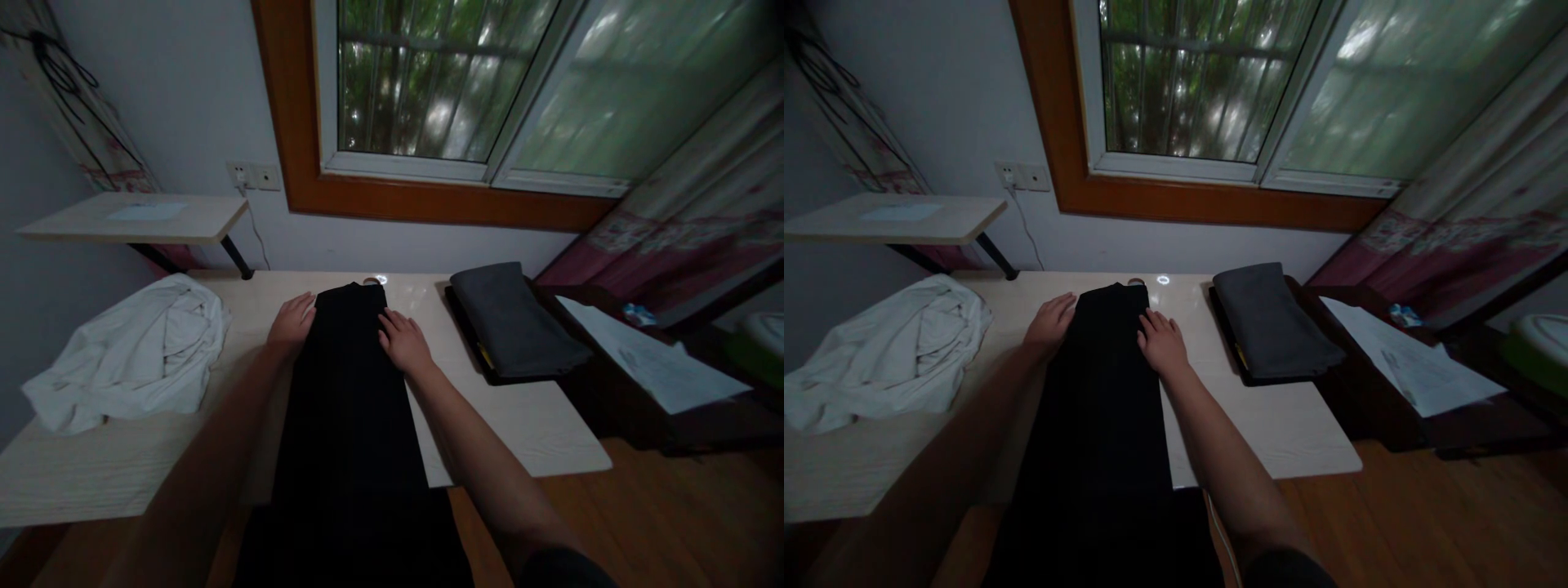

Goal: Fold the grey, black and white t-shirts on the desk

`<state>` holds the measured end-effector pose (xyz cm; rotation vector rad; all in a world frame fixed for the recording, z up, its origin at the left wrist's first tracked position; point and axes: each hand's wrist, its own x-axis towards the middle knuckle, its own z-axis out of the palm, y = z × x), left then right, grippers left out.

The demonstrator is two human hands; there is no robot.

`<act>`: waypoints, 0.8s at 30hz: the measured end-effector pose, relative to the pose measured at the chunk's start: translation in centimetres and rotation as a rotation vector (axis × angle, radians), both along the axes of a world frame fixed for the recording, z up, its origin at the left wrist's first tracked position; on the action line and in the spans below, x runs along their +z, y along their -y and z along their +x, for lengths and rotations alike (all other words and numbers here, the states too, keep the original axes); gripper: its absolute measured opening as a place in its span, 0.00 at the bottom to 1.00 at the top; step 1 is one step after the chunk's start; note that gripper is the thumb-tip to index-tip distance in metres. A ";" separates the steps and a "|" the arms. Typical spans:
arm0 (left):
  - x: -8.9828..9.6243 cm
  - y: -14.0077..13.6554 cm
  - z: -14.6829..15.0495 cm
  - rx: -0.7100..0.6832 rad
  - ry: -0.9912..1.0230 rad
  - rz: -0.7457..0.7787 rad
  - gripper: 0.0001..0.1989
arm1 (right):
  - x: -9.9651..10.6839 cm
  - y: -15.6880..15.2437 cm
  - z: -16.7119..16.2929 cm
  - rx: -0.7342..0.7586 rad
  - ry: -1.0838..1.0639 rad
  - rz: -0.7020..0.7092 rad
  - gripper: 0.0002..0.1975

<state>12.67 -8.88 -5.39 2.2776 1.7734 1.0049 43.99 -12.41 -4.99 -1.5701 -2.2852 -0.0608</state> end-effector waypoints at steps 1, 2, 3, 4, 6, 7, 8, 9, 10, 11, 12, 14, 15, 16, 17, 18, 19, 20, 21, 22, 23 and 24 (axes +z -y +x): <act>0.1 0.5 0.0 -0.043 -0.007 0.025 0.24 | 0.0 -0.1 0.1 -0.027 0.005 0.004 0.23; 0.2 0.9 0.0 -0.095 -0.021 0.035 0.23 | 0.0 -0.2 0.3 -0.053 0.007 0.007 0.22; 0.4 1.4 0.0 -0.154 -0.038 0.032 0.23 | 0.0 -0.4 0.5 -0.077 0.008 0.007 0.22; 0.6 1.8 0.0 -0.220 -0.053 0.022 0.22 | 0.0 -0.5 0.8 -0.098 0.008 0.006 0.22; 1.1 2.8 0.1 -0.358 -0.078 -0.004 0.21 | 0.0 -0.8 1.3 -0.131 0.007 0.009 0.22; 1.3 3.3 0.2 -0.422 -0.085 -0.018 0.21 | 0.1 -1.0 1.5 -0.146 0.005 0.011 0.22; 1.5 3.8 0.4 -0.477 -0.094 -0.034 0.21 | 0.1 -1.1 1.7 -0.162 0.002 0.012 0.22; 1.6 4.3 0.6 -0.519 -0.106 -0.051 0.22 | 0.1 -1.2 1.9 -0.178 -0.004 0.014 0.22; 1.8 4.7 0.9 -0.549 -0.127 -0.069 0.22 | 0.1 -1.2 2.0 -0.192 -0.012 0.015 0.22; 1.8 5.1 1.2 -0.567 -0.155 -0.090 0.22 | 0.1 -1.3 2.1 -0.201 -0.020 0.017 0.21; 1.9 5.3 1.5 -0.574 -0.189 -0.111 0.22 | 0.2 -1.3 2.1 -0.206 -0.031 0.020 0.21; 1.9 5.6 2.0 -0.554 -0.254 -0.145 0.22 | 0.3 -1.3 2.3 -0.206 -0.057 0.032 0.21; 1.8 5.7 2.1 -0.525 -0.279 -0.157 0.22 | 0.4 -1.3 2.4 -0.205 -0.074 0.036 0.20; 1.7 5.6 2.2 -0.487 -0.297 -0.165 0.21 | 0.5 -1.2 2.6 -0.203 -0.090 0.036 0.20; 1.6 5.5 2.1 -0.443 -0.309 -0.168 0.21 | 0.6 -1.2 2.7 -0.203 -0.108 0.036 0.20; 1.5 5.4 2.0 -0.400 -0.317 -0.166 0.21 | 0.7 -1.1 2.8 -0.203 -0.128 0.037 0.19; 1.3 5.2 1.7 -0.361 -0.323 -0.162 0.21 | 0.8 -1.0 2.9 -0.200 -0.147 0.041 0.19; 1.2 5.0 1.4 -0.326 -0.328 -0.158 0.21 | 0.9 -1.0 3.0 -0.193 -0.166 0.049 0.18; 1.0 4.9 1.1 -0.296 -0.331 -0.156 0.21 | 1.0 -0.9 3.1 -0.181 -0.184 0.061 0.18; 0.9 4.7 0.7 -0.268 -0.334 -0.155 0.21 | 1.0 -0.8 3.1 -0.162 -0.198 0.073 0.17; 0.7 4.6 0.4 -0.239 -0.335 -0.155 0.21 | 1.0 -0.7 3.0 -0.136 -0.207 0.081 0.16; 0.6 4.5 0.1 -0.208 -0.335 -0.156 0.21 | 1.1 -0.6 2.9 -0.105 -0.210 0.085 0.15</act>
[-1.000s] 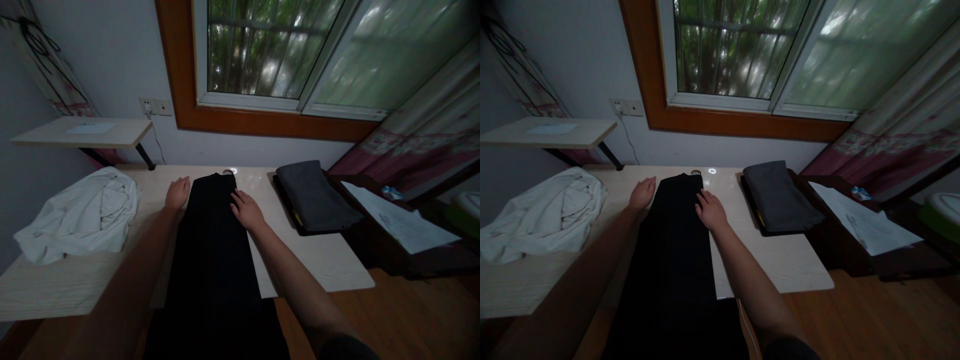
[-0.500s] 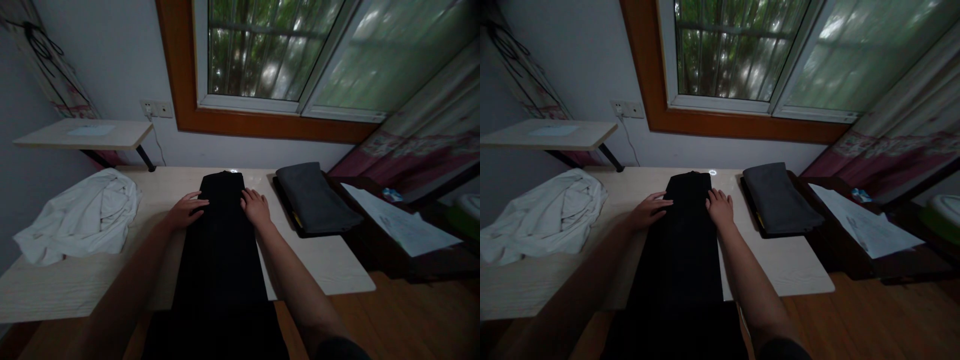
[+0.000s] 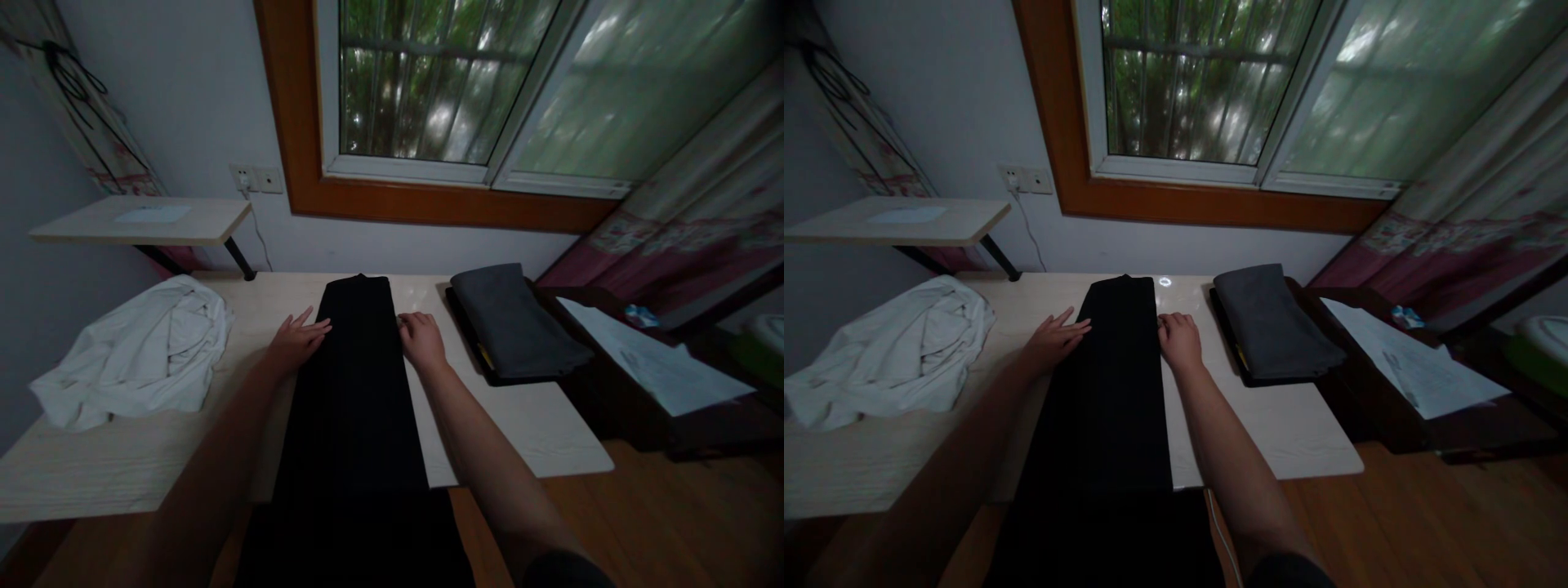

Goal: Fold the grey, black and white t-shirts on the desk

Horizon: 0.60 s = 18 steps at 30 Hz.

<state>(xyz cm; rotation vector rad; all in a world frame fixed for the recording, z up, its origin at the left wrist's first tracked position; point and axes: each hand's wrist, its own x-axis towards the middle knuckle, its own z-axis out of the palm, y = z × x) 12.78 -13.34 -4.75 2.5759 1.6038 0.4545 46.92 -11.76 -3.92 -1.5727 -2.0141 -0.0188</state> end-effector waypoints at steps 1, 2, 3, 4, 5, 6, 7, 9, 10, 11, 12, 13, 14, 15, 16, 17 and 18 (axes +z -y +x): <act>-0.1 -0.1 -0.2 0.032 -0.002 0.004 0.21 | 0.0 0.1 -0.1 0.035 0.003 0.003 0.15; -0.1 -0.2 -0.4 0.065 -0.004 0.007 0.21 | 0.0 0.1 -0.2 0.072 0.007 0.003 0.14; -0.2 -0.3 -0.5 0.099 -0.007 0.010 0.22 | 0.1 0.2 -0.3 0.111 0.012 0.004 0.14; -0.2 -0.4 -0.5 0.133 -0.009 0.012 0.22 | 0.1 0.2 -0.3 0.151 0.015 0.004 0.14; -0.2 -0.5 -0.6 0.165 -0.011 0.015 0.22 | 0.1 0.3 -0.3 0.194 0.017 0.005 0.13; -0.3 -0.5 -0.6 0.196 -0.011 0.018 0.23 | 0.1 0.3 -0.3 0.239 0.019 0.004 0.13; -0.3 -0.6 -0.6 0.225 -0.010 0.023 0.23 | 0.0 0.3 -0.3 0.285 0.025 0.001 0.13; -0.5 -0.6 -0.8 0.283 0.000 0.045 0.23 | -0.1 0.2 -0.3 0.359 0.042 -0.007 0.13; -0.5 -0.7 -0.9 0.309 0.009 0.059 0.23 | -0.2 0.2 -0.2 0.377 0.052 -0.009 0.13; -0.6 -0.7 -1.0 0.331 0.021 0.074 0.23 | -0.2 0.1 -0.2 0.381 0.061 -0.008 0.14; -0.7 -0.8 -1.2 0.347 0.034 0.090 0.23 | -0.2 0.1 -0.2 0.373 0.070 -0.007 0.14; -0.8 -0.9 -1.4 0.353 0.048 0.106 0.22 | -0.3 0.1 -0.3 0.359 0.080 -0.006 0.14; -0.8 -1.0 -1.6 0.348 0.064 0.124 0.22 | -0.2 0.1 -0.4 0.342 0.091 -0.007 0.14; -0.8 -1.1 -1.7 0.332 0.082 0.145 0.21 | -0.2 0.1 -0.5 0.327 0.104 -0.010 0.15; -0.8 -1.2 -1.9 0.307 0.105 0.172 0.21 | -0.1 0.1 -0.6 0.312 0.115 -0.014 0.15; -0.7 -1.2 -2.0 0.273 0.129 0.200 0.20 | 0.0 0.1 -0.7 0.299 0.126 -0.018 0.15; -0.6 -1.2 -2.0 0.233 0.155 0.226 0.19 | 0.1 0.2 -0.8 0.283 0.136 -0.022 0.15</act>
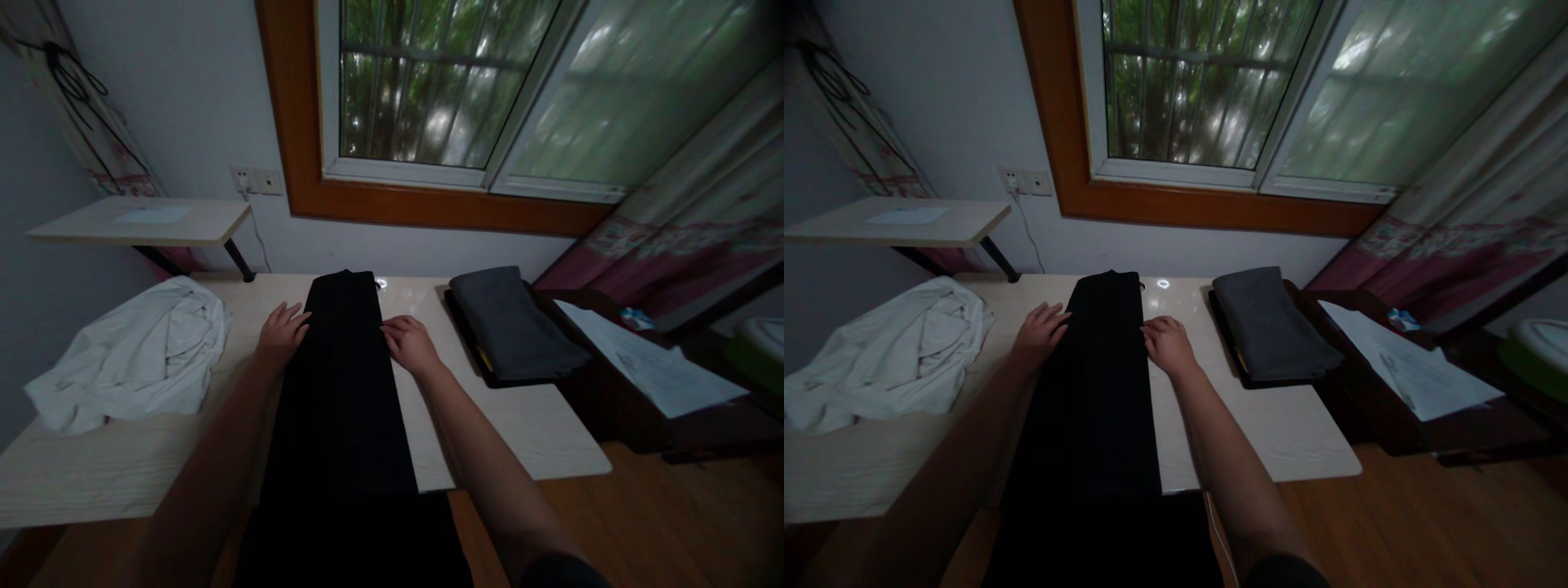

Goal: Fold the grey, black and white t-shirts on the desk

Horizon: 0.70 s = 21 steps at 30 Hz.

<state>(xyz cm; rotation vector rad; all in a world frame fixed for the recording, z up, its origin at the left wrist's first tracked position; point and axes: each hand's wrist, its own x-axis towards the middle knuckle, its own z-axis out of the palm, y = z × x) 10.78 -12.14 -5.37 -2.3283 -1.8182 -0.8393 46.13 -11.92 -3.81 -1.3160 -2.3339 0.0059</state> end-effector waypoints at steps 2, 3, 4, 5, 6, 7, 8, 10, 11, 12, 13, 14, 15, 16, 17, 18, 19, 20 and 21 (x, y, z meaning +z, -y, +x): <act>0.4 0.1 0.0 -0.089 0.032 0.049 0.17 | 0.2 0.0 -0.2 -0.042 0.014 0.002 0.15; 0.6 0.3 0.1 -0.136 0.040 0.056 0.16 | 0.3 0.0 -0.3 -0.066 0.019 0.003 0.16; 0.8 0.5 0.3 -0.187 0.041 0.048 0.15 | 0.4 0.0 -0.3 -0.093 0.022 0.002 0.16; 1.0 0.6 0.4 -0.242 0.034 0.027 0.15 | 0.4 -0.1 -0.3 -0.122 0.024 0.001 0.16; 1.1 0.8 0.6 -0.291 0.024 0.001 0.16 | 0.3 -0.1 -0.3 -0.148 0.024 -0.003 0.16; 1.3 0.9 0.8 -0.334 0.011 -0.026 0.16 | 0.3 -0.2 -0.3 -0.169 0.024 -0.009 0.16; 1.3 1.0 1.0 -0.364 -0.001 -0.049 0.17 | 0.2 -0.3 -0.3 -0.185 0.025 -0.016 0.16; 1.3 1.1 1.3 -0.374 -0.008 -0.063 0.17 | 0.0 -0.3 -0.4 -0.207 0.029 -0.025 0.17; 1.2 1.0 1.3 -0.356 -0.007 -0.059 0.18 | -0.1 -0.4 -0.4 -0.215 0.031 -0.027 0.18; 1.0 0.8 1.3 -0.330 -0.002 -0.053 0.18 | -0.2 -0.4 -0.4 -0.221 0.032 -0.028 0.19; 0.9 0.7 1.3 -0.301 0.002 -0.047 0.18 | -0.3 -0.4 -0.4 -0.229 0.030 -0.030 0.19; 0.7 0.5 1.2 -0.271 0.007 -0.042 0.18 | -0.4 -0.4 -0.4 -0.236 0.025 -0.033 0.20; 0.5 0.3 1.1 -0.241 0.012 -0.037 0.17 | -0.5 -0.5 -0.4 -0.242 0.015 -0.038 0.21; 0.3 0.1 0.9 -0.214 0.016 -0.035 0.17 | -0.6 -0.5 -0.3 -0.244 0.001 -0.045 0.21; 0.1 -0.1 0.8 -0.189 0.021 -0.032 0.17 | -0.7 -0.6 -0.1 -0.243 -0.017 -0.053 0.21; 0.0 -0.2 0.6 -0.169 0.025 -0.031 0.17 | -0.9 -0.7 0.0 -0.242 -0.039 -0.060 0.20; -0.2 -0.3 0.5 -0.156 0.030 -0.033 0.18 | -1.0 -0.8 0.2 -0.238 -0.062 -0.068 0.20; -0.3 -0.3 0.3 -0.147 0.035 -0.039 0.18 | -1.2 -1.0 0.4 -0.231 -0.085 -0.075 0.20; -0.4 -0.4 0.2 -0.141 0.040 -0.051 0.18 | -1.3 -1.1 0.6 -0.222 -0.105 -0.081 0.20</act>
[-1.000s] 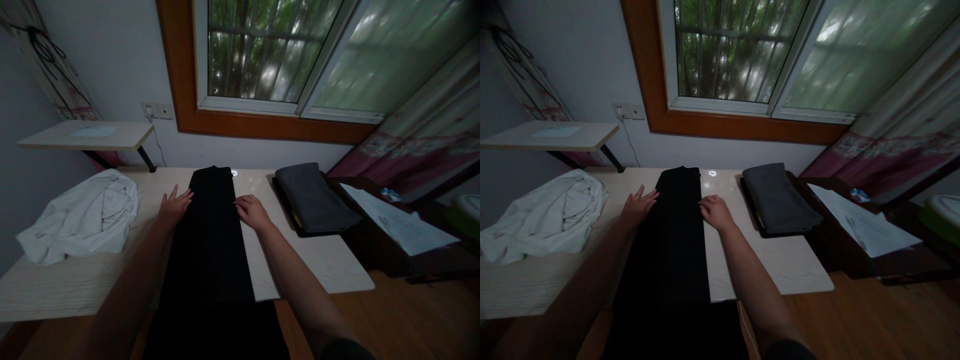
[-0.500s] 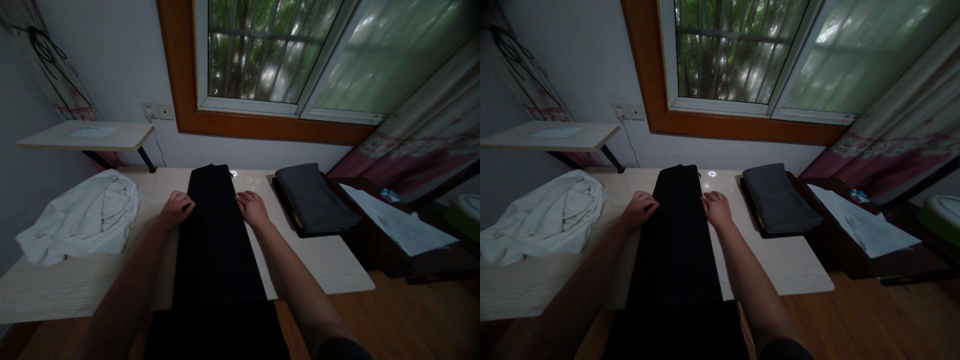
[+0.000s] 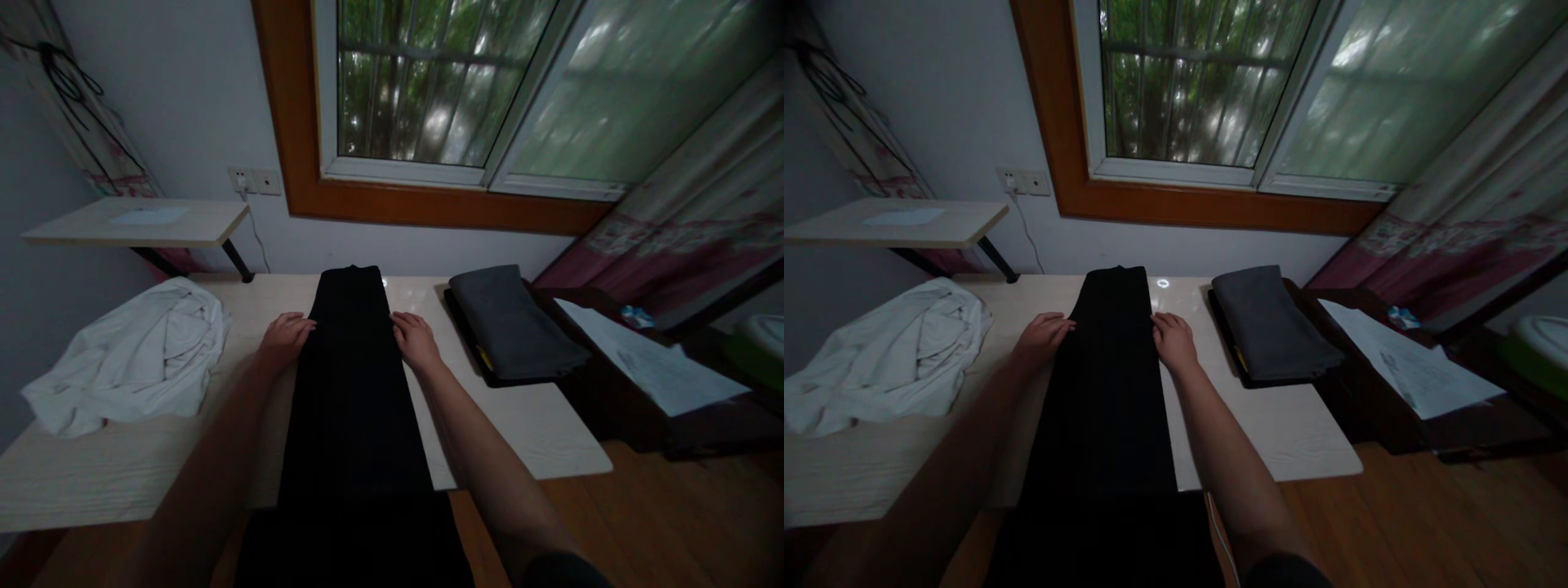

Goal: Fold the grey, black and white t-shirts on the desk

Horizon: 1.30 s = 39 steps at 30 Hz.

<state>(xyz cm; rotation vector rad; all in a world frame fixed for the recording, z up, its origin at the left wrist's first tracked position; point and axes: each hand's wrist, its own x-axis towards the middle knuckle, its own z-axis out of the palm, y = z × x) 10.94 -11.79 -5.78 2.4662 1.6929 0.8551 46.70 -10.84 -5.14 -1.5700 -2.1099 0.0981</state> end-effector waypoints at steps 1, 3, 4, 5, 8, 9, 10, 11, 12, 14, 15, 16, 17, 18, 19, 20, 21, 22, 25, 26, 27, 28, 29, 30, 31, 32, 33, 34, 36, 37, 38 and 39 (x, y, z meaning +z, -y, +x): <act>-0.1 0.0 -0.1 0.003 0.001 -0.016 0.19 | -0.1 -0.1 0.2 0.009 -0.017 -0.003 0.21; -0.3 0.0 -0.4 -0.010 -0.008 -0.051 0.20 | -0.2 -0.3 0.4 0.034 -0.038 -0.010 0.23; -0.4 0.1 -0.6 -0.027 -0.018 -0.067 0.23 | -0.2 -0.3 0.5 0.045 -0.045 -0.012 0.23; -0.4 0.0 -0.7 -0.046 -0.029 -0.079 0.25 | -0.2 -0.3 0.6 0.055 -0.052 -0.014 0.23; -0.6 -0.1 -1.0 -0.092 -0.042 -0.093 0.30 | -0.1 -0.3 0.8 0.088 -0.083 -0.006 0.22; -0.6 -0.1 -1.1 -0.101 -0.036 -0.093 0.29 | 0.0 -0.3 0.9 0.109 -0.093 -0.001 0.22; -0.6 -0.2 -1.3 -0.113 -0.026 -0.093 0.29 | 0.0 -0.2 1.0 0.136 -0.098 0.003 0.22; -0.6 -0.2 -1.4 -0.130 -0.015 -0.093 0.27 | 0.0 -0.2 1.1 0.165 -0.100 0.008 0.23; -0.6 -0.3 -1.5 -0.151 -0.001 -0.093 0.26 | 0.0 -0.1 1.2 0.195 -0.099 0.011 0.24; -0.6 -0.3 -1.8 -0.198 0.028 -0.089 0.24 | 0.1 0.0 1.6 0.256 -0.088 0.007 0.26; -0.6 -0.3 -2.0 -0.222 0.038 -0.087 0.23 | 0.1 0.1 1.8 0.283 -0.081 0.000 0.26; -0.6 -0.3 -2.2 -0.246 0.043 -0.088 0.23 | 0.2 0.3 1.9 0.312 -0.074 -0.009 0.27; -0.6 -0.2 -2.3 -0.267 0.043 -0.092 0.23 | 0.3 0.4 2.1 0.344 -0.067 -0.020 0.28; -0.5 -0.1 -2.4 -0.283 0.039 -0.100 0.23 | 0.4 0.6 2.2 0.376 -0.060 -0.030 0.28; -0.5 -0.1 -2.6 -0.292 0.031 -0.112 0.23 | 0.5 0.7 2.3 0.405 -0.052 -0.039 0.28; -0.4 0.0 -2.6 -0.293 0.022 -0.127 0.23 | 0.6 0.9 2.4 0.429 -0.042 -0.048 0.28; -0.2 0.1 -2.7 -0.288 0.012 -0.141 0.24 | 0.6 1.0 2.4 0.444 -0.029 -0.054 0.29; -0.1 0.2 -2.7 -0.277 0.001 -0.155 0.24 | 0.6 1.1 2.5 0.451 -0.016 -0.058 0.29; 0.5 0.5 -2.7 -0.236 -0.047 -0.201 0.25 | 0.3 1.1 2.4 0.435 0.000 -0.050 0.31; 0.8 0.6 -2.6 -0.214 -0.068 -0.220 0.25 | 0.2 1.1 2.3 0.428 -0.003 -0.041 0.31; 1.0 0.7 -2.6 -0.182 -0.091 -0.241 0.25 | 0.1 1.1 2.2 0.421 -0.010 -0.030 0.31; 1.2 0.8 -2.5 -0.143 -0.113 -0.262 0.24 | 0.1 1.0 2.2 0.410 -0.019 -0.020 0.31; 1.3 0.9 -2.4 -0.098 -0.128 -0.282 0.23 | 0.0 1.0 2.1 0.395 -0.029 -0.010 0.30; 1.5 1.0 -2.3 -0.053 -0.135 -0.298 0.22 | 0.1 1.0 2.0 0.374 -0.041 0.000 0.28; 1.6 1.0 -2.2 -0.015 -0.135 -0.310 0.21 | 0.1 1.0 1.9 0.353 -0.050 0.010 0.27; 1.7 1.1 -2.2 0.017 -0.129 -0.317 0.20 | 0.2 1.1 1.9 0.336 -0.057 0.018 0.25; 1.8 1.1 -2.2 0.043 -0.122 -0.319 0.20 | 0.3 1.2 1.8 0.326 -0.060 0.026 0.24; 1.8 1.2 -2.2 0.066 -0.115 -0.319 0.21 | 0.5 1.3 1.8 0.326 -0.057 0.032 0.23; 1.7 1.2 -2.5 0.111 -0.104 -0.309 0.21 | 0.8 1.6 1.7 0.350 -0.036 0.039 0.21; 1.6 1.2 -2.7 0.138 -0.099 -0.299 0.21 | 0.9 1.7 1.6 0.367 -0.022 0.040 0.20; 1.5 1.2 -3.0 0.165 -0.094 -0.286 0.22 | 1.1 1.9 1.4 0.382 -0.008 0.042 0.19; 1.3 1.2 -3.3 0.189 -0.091 -0.273 0.22 | 1.3 2.1 1.3 0.396 0.004 0.042 0.19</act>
